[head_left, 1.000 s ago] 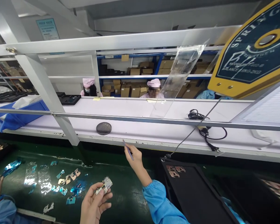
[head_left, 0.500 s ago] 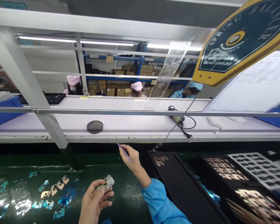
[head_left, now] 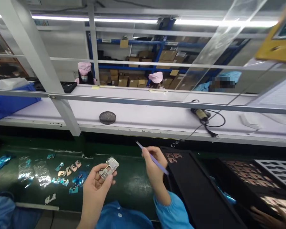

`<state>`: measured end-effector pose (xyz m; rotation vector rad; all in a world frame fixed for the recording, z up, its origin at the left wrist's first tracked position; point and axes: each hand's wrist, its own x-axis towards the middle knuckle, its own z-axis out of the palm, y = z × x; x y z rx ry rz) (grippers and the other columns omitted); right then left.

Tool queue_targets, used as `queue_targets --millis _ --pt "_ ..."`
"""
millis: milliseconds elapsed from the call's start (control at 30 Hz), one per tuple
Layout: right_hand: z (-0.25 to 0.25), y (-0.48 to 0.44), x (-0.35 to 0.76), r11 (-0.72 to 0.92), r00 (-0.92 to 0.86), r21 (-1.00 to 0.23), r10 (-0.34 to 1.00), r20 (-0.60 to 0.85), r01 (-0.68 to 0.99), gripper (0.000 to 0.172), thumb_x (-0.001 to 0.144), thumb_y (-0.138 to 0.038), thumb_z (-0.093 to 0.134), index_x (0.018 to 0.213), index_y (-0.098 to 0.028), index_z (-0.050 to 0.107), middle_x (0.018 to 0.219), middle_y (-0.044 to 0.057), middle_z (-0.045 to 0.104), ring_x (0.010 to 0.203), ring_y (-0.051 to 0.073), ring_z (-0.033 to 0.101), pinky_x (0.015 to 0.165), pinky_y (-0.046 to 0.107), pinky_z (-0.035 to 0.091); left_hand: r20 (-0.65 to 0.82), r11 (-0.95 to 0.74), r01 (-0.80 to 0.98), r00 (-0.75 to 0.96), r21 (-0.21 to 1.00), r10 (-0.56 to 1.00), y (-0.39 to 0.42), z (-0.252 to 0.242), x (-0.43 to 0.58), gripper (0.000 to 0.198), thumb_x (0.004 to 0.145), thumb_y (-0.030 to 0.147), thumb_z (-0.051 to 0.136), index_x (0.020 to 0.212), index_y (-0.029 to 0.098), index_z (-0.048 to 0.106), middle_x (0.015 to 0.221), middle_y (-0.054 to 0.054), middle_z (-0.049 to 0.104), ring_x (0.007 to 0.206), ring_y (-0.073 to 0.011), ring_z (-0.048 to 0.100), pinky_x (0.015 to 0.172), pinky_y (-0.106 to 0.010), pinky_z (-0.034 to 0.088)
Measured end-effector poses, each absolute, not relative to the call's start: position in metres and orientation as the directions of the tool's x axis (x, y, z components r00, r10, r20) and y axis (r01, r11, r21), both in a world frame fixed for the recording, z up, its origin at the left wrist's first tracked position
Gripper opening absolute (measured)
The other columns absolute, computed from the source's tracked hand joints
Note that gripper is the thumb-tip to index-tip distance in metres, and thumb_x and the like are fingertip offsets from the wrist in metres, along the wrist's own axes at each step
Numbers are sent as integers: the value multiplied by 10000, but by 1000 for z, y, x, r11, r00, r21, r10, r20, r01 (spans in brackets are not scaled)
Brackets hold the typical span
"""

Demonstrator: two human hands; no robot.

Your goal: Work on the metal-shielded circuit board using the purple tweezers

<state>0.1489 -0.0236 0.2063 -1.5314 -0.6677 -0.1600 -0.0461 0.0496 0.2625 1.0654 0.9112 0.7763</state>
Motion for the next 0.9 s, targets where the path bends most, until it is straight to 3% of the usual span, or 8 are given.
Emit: queue_targets --millis 33,100,233,300,433,700,900 --pt "215 -36 130 108 824 -880 313 471 462 138 961 -305 659 859 -221 620 663 -27 628 594 140 651 550 245 533 -216 267 -69 415 961 884 48 266 -49 411 734 370 826 1062 157 701 984 -114 788 923 -262 768 736 -291 651" --pt "232 -56 97 300 797 -897 424 430 324 105 954 -297 679 1024 -252 616 656 -36 635 731 197 733 618 293 607 -184 203 -8 395 979 900 44 272 -54 355 744 350 803 1038 174 712 925 -94 788 825 -235 764 741 -293 646" --pt "257 -76 62 478 547 -756 522 655 448 172 958 -307 678 1125 -272 696 795 40 746 873 274 775 906 544 644 -149 136 61 367 989 918 33 285 -63 297 682 279 812 960 206 739 818 -64 785 662 -226 740 685 -300 640" --pt "260 -78 60 475 470 -716 543 696 512 226 915 -271 733 1138 -288 709 809 52 759 933 310 778 934 572 637 -149 132 72 348 989 925 28 291 -67 296 633 245 827 918 219 751 789 -57 784 637 -240 739 662 -308 640" --pt "258 -79 62 456 456 -754 606 652 473 244 894 -275 762 1123 -327 694 768 27 754 1050 343 756 996 621 592 -150 144 41 322 989 935 20 298 -71 282 587 216 822 865 229 771 726 -54 770 637 -266 742 636 -319 638" --pt "253 -87 57 484 434 -770 639 636 415 287 886 -202 769 1136 -325 700 813 4 765 922 297 788 986 598 609 -179 185 13 315 983 932 13 303 -75 305 547 209 841 845 214 778 731 -62 755 625 -264 733 606 -316 633" --pt "257 -90 56 455 449 -780 641 622 430 199 911 -211 740 1074 -321 714 779 0 772 1002 309 775 993 587 603 -154 156 23 346 988 925 12 302 -75 262 571 205 803 831 223 781 687 -48 750 560 -239 711 589 -307 621"
